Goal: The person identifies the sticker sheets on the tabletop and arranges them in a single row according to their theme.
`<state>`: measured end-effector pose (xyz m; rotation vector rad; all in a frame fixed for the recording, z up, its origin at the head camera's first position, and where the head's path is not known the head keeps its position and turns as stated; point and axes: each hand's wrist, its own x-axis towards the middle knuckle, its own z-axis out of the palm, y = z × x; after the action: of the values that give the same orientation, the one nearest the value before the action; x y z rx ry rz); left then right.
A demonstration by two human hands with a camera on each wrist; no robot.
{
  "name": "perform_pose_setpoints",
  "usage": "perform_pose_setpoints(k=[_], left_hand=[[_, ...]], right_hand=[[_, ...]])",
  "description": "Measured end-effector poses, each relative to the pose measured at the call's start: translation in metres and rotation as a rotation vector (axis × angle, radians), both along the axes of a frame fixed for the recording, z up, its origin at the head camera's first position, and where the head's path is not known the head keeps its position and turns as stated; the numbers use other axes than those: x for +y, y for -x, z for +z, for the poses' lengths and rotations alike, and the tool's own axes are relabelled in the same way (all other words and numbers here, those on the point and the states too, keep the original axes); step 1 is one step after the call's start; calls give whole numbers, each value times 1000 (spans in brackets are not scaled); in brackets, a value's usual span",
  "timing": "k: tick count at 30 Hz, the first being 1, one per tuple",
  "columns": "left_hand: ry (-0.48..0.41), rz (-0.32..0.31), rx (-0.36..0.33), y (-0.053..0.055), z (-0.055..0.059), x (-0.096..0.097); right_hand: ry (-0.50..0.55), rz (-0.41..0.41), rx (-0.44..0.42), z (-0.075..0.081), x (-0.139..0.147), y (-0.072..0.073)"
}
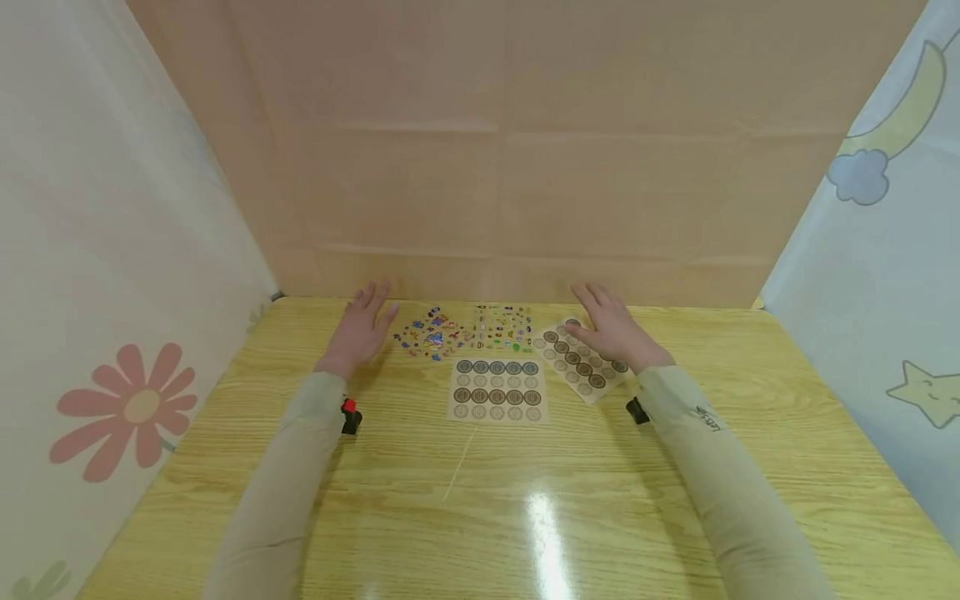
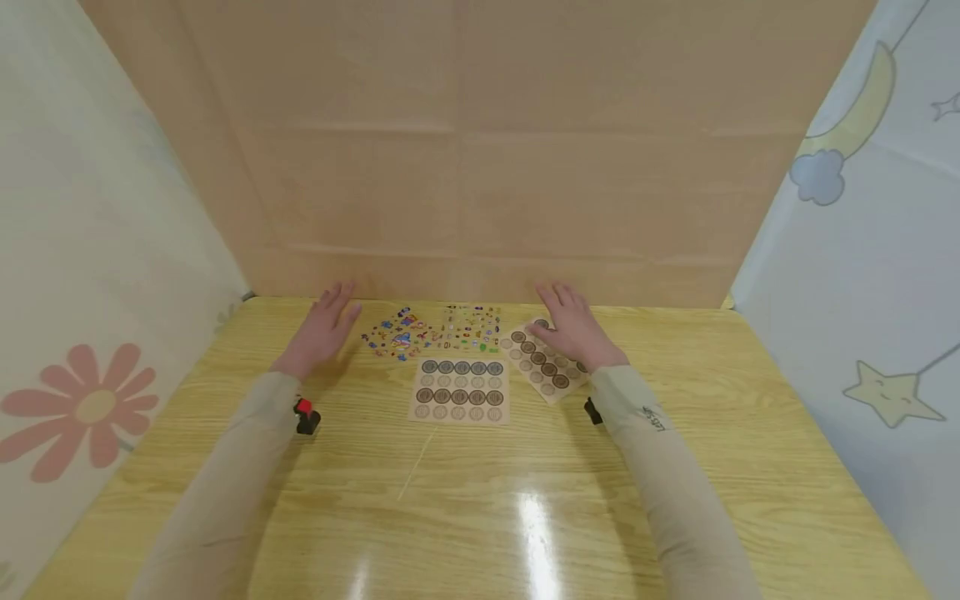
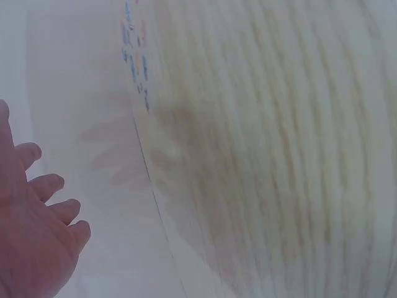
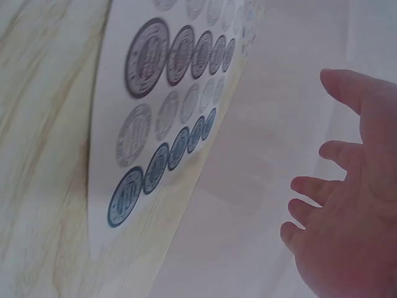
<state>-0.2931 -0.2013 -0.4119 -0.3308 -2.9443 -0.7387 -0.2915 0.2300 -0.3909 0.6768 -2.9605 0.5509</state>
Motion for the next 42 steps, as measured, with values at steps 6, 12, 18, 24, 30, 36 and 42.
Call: perform_pose_setpoints(k=[6, 12, 18, 24, 30, 36, 42], left_hand=[[-128, 25, -29, -1, 4, 0], [-243, 18, -3, -2, 9, -1], [-367, 6, 27, -1, 10, -2], [-524, 17, -14, -5, 14, -4], [-554, 18, -57, -6, 15, -5], [-516, 5, -166, -5, 12, -2], [-477, -13, -259, -6, 9, 0]], right_hand=[[62, 18, -37, 3, -7, 1], [163, 63, -97, 9, -15, -2], [269, 86, -163, 14, -24, -3], [400, 84, -259, 15, -31, -3], [519, 81, -341, 12, -40, 2], [601, 53, -441, 18, -60, -4], [674, 57, -513, -7, -70, 6]])
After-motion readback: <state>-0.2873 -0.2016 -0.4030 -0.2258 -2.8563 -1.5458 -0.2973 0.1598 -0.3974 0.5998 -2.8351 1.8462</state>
